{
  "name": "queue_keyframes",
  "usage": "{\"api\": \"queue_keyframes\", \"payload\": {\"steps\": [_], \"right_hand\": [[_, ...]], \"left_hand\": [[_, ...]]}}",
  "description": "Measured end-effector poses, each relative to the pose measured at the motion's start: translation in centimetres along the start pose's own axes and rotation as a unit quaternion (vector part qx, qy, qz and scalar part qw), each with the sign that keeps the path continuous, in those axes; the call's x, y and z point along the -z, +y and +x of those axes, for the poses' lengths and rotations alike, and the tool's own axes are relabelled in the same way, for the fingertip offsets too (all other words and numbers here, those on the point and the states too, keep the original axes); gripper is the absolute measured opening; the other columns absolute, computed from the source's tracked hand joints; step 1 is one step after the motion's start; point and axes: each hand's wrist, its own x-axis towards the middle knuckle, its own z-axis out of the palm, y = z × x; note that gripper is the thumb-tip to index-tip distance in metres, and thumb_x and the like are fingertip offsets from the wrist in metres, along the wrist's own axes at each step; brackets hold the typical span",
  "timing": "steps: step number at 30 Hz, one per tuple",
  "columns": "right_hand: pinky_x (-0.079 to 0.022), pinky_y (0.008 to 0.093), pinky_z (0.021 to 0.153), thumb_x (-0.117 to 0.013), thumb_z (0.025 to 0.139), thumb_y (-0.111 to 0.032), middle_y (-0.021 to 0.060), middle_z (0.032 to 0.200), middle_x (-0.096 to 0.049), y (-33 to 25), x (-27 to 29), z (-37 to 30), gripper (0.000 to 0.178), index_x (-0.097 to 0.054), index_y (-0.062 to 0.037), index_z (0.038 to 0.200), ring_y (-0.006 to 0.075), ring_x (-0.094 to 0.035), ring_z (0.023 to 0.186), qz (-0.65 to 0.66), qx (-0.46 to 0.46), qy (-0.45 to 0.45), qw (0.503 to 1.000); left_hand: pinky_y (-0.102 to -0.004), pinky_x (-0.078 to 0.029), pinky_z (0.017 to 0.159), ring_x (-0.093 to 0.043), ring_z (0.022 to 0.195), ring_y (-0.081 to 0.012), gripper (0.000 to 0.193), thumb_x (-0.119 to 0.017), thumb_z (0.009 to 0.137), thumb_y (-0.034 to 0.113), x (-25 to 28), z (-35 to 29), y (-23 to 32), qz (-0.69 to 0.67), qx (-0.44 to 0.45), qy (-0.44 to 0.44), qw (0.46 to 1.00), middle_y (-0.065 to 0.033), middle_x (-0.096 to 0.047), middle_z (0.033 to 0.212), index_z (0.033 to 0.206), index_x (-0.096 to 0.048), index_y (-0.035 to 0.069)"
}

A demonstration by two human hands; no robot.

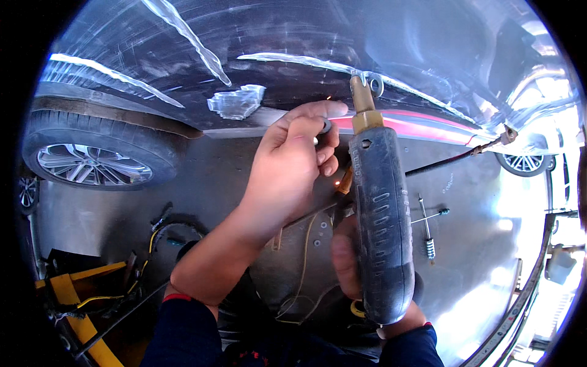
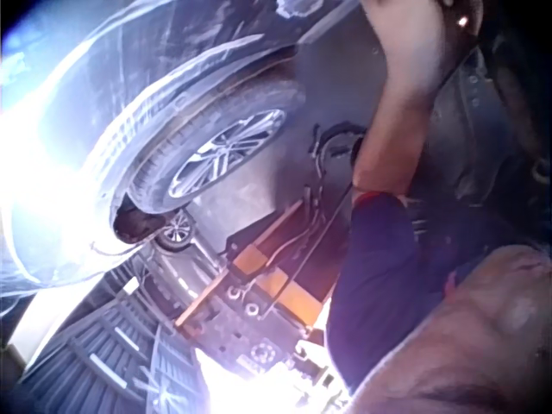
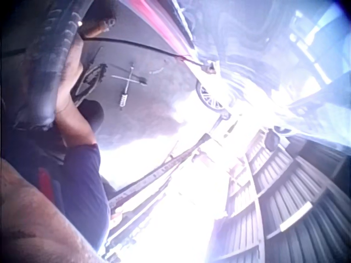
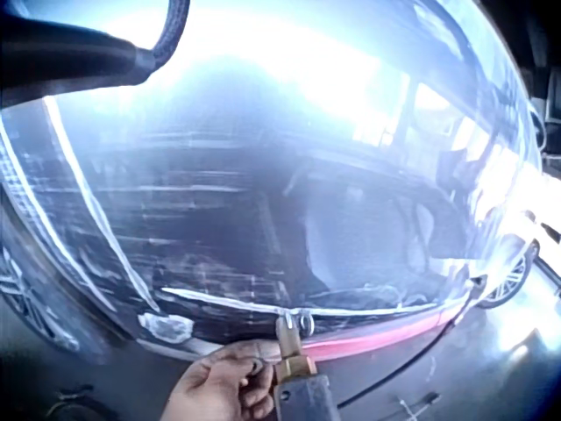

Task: The person uses a hammer to flatten a dented car panel and subsequently uses a welding tool to attach washers to the damaged surface.

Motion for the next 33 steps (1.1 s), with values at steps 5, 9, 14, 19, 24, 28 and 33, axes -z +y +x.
{"api": "queue_keyframes", "payload": {"steps": [5,9,14,19,24,28,33], "right_hand": [[-0.055,0.0322,0.063,-0.082,0.081,-0.018,0.0049,0.077,-0.066,-0.2,0.7,0.3,0.036,-0.06,-0.0038,0.106,0.0211,-0.065,0.066,-0.142,0.103,-0.028,0.984],[-0.055,0.0341,0.063,-0.08,0.082,-0.02,0.0052,0.079,-0.067,0.1,1.3,-0.7,0.031,-0.062,-0.0052,0.102,0.0224,-0.065,0.067,-0.177,0.137,-0.072,0.972],[-0.054,0.0358,0.064,-0.079,0.082,-0.019,0.0052,0.08,-0.066,-0.1,1.0,-1.0,0.028,-0.063,-0.0058,0.101,0.0247,-0.065,0.069,-0.151,0.116,-0.088,0.978],[-0.054,0.0376,0.065,-0.078,0.082,-0.018,0.0052,0.081,-0.066,-0.2,1.2,-0.4,0.026,-0.064,-0.0064,0.101,0.0271,-0.065,0.07,-0.141,0.114,-0.098,0.979],[-0.054,0.0394,0.066,-0.077,0.081,-0.017,0.0052,0.082,-0.066,0.2,1.3,0.1,0.024,-0.065,-0.007,0.1,0.0294,-0.065,0.072,-0.149,0.122,-0.118,0.974],[-0.054,0.0389,0.066,-0.077,0.082,-0.016,0.0053,0.082,-0.066,-0.6,0.8,0.1,0.024,-0.065,-0.0064,0.101,0.0291,-0.065,0.072,-0.104,0.068,-0.102,0.987],[-0.055,0.0337,0.065,-0.08,0.081,-0.013,0.0056,0.081,-0.066,-0.1,0.3,1.2,0.027,-0.065,-0.004,0.101,0.0245,-0.065,0.069,-0.067,0.114,-0.036,0.991]], "left_hand": [[-0.0253,-0.04,0.065,-0.044,0.068,-0.0068,0.026,-0.051,0.103,0.008,1.1,-0.4,0.1,0.065,-0.052,-0.003,0.997,-0.0031,-0.058,0.088,0.126,-0.061,0.001],[-0.0253,-0.042,0.066,-0.045,0.068,-0.0055,0.015,-0.056,0.103,0.008,1.9,-0.1,0.3,0.018,-0.07,-0.018,0.997,-0.0083,-0.066,0.096,0.116,-0.061,0.004],[-0.0252,-0.041,0.063,-0.046,0.066,-0.0057,0.01,-0.057,0.101,0.01,1.6,0.4,0.6,-0.051,-0.078,-0.046,0.995,-0.0106,-0.071,0.097,0.109,-0.062,0.007],[-0.0254,-0.039,0.061,-0.043,0.064,-0.006,0.015,-0.053,0.099,0.007,1.5,0.4,0.4,-0.027,-0.071,-0.051,0.996,-0.005,-0.063,0.086,0.111,-0.062,0.006],[-0.0256,-0.037,0.059,-0.041,0.063,-0.0061,0.021,-0.049,0.099,0.007,0.7,0.1,1.0,0.006,-0.061,-0.037,0.997,-0.0016,-0.055,0.079,0.112,-0.065,0.004],[-0.0256,-0.037,0.059,-0.041,0.063,-0.006,0.022,-0.049,0.1,0.008,0.8,0.6,0.8,-0.002,-0.049,-0.053,0.997,-0.0016,-0.056,0.08,0.112,-0.066,0.003],[-0.0254,-0.039,0.062,-0.042,0.064,-0.0061,0.019,-0.051,0.102,0.01,0.3,0.4,0.8,-0.026,-0.041,-0.056,0.997,-0.0028,-0.059,0.083,0.113,-0.066,0.004]]}}
